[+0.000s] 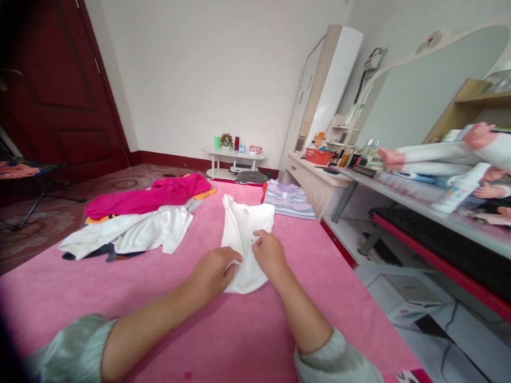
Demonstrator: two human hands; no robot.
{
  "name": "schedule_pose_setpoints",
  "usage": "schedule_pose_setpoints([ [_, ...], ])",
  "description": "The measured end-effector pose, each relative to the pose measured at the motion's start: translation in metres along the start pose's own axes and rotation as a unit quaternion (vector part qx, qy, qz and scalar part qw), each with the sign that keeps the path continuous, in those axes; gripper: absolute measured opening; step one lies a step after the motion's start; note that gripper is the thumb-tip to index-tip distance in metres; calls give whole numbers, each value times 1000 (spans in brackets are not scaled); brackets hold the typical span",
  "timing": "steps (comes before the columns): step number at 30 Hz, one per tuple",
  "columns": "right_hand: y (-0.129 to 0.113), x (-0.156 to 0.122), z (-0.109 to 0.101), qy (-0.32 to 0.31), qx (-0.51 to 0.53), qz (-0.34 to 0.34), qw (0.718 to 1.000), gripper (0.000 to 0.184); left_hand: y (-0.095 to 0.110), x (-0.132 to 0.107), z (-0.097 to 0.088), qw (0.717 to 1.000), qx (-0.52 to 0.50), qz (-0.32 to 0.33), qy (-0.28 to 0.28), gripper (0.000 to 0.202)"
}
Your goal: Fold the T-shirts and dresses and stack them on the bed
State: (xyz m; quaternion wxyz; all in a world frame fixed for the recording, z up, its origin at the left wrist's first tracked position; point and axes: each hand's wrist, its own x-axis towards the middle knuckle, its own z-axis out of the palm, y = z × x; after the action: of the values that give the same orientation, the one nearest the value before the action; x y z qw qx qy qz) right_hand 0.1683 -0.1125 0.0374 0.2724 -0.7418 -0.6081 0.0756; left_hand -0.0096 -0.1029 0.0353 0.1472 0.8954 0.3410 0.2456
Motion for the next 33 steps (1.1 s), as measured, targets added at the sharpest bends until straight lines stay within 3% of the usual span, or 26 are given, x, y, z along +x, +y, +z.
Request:
schedule_pose_setpoints([
  [5, -1, -4, -9, -23, -146, 51, 988, 58, -4, -3, 9, 999, -36, 15, 12, 31],
  [8, -2, -6, -16, -63, -164, 54, 983, 61, -6, -3, 8, 997, -65, 21, 32, 32],
  [14, -1, 0, -11, -1, -4, -11, 1000, 32, 0, -8, 11, 994, -72, 72, 39, 19],
  [18, -8, 5, -1, -5, 90, -20, 996, 26, 1, -13, 15, 994, -19, 105, 25, 20],
  [20, -16, 7, 3, -28, 70, -26, 997, 32, 1, -14, 17, 992, 1, 123, 15, 21],
  [24, -35, 10, 12, -65, -76, -6, 995, 50, 3, -15, 17, 991, -14, 134, 2, 24],
  [26, -39, 13, 17, -71, -122, -1, 990, 38, 6, -16, 13, 991, -43, 128, -1, 21],
  [29, -38, 15, 13, -51, -91, -33, 994, 18, 7, -16, -3, 987, -130, 87, 27, 17],
  [31, -38, 14, -5, -36, -20, -49, 998, 13, -1, -11, -15, 976, -198, 39, 84, 21],
  [33, -39, 11, -37, -52, 70, -25, 996, 12, -18, -2, -24, 958, -242, -20, 153, 26],
])
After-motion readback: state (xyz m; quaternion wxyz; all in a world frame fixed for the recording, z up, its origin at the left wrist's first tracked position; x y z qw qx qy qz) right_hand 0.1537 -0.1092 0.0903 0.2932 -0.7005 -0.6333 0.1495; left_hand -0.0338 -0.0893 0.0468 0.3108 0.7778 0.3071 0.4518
